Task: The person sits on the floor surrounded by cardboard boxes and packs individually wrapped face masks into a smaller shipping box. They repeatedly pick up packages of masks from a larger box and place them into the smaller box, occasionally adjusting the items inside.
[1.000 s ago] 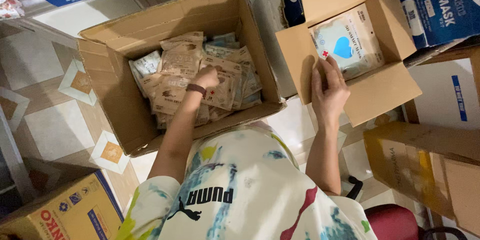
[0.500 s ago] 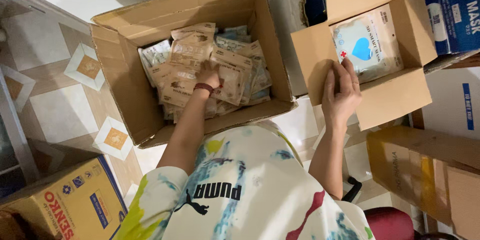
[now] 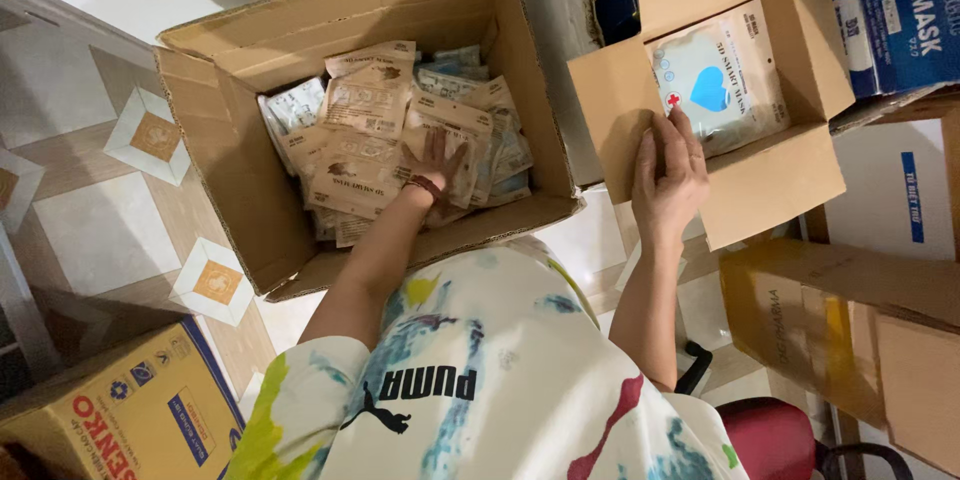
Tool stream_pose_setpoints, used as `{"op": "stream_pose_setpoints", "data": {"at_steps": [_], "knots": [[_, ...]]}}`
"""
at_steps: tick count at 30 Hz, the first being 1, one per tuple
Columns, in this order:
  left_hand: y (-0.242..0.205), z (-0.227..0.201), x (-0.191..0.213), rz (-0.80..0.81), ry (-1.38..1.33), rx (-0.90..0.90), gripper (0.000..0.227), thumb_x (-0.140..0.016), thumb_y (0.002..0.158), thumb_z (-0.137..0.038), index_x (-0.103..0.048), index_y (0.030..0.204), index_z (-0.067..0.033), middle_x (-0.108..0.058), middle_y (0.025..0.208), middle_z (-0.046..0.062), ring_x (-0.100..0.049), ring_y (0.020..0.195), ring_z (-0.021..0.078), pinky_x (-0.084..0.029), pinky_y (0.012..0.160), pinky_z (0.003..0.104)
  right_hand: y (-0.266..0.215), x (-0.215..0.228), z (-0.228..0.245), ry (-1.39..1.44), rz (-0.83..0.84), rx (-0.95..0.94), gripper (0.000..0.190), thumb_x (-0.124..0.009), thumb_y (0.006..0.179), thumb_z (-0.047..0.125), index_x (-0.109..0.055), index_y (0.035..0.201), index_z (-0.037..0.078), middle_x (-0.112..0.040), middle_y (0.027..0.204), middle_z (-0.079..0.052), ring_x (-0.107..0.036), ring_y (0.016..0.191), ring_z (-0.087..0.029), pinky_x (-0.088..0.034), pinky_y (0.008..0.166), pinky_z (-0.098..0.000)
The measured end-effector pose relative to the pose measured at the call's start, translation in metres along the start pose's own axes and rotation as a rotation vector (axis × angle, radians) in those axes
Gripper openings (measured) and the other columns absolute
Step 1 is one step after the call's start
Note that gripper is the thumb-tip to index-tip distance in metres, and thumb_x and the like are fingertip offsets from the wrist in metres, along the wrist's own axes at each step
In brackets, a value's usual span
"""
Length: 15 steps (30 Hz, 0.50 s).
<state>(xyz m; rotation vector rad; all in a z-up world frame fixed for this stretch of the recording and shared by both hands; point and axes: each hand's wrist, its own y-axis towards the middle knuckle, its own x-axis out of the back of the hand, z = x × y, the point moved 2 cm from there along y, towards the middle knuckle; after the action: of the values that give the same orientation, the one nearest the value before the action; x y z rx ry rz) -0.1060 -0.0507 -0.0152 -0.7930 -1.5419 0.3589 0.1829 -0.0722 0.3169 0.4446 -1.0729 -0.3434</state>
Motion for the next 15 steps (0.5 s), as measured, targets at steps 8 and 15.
{"op": "stream_pose_setpoints", "data": {"at_steps": [8,15], "knots": [[-0.007,0.012,0.018,0.001,0.014,0.053,0.091,-0.069,0.093,-0.031,-0.014,0.166,-0.0386,0.002,0.172,0.015,0.002,0.158,0.0341,-0.004,0.117,0.074,0.000,0.002,0.002,-0.007,0.015,0.025,0.022,-0.069,0.104,0.005,-0.071,0.126,0.002,-0.068,0.132,-0.024,-0.069,0.120,-0.039,-0.057,0.101,-0.0441],[0.042,-0.033,-0.014,-0.223,0.177,-0.177,0.070,-0.044,0.103,-0.046,-0.020,0.163,-0.0211,-0.007,0.170,0.012,-0.007,0.156,0.0350,-0.005,0.117,0.072,0.002,0.004,0.006,-0.013,0.025,-0.004,0.023,-0.069,0.103,0.006,-0.071,0.126,0.002,-0.068,0.132,-0.023,-0.070,0.117,-0.038,-0.057,0.099,-0.0439]]}}
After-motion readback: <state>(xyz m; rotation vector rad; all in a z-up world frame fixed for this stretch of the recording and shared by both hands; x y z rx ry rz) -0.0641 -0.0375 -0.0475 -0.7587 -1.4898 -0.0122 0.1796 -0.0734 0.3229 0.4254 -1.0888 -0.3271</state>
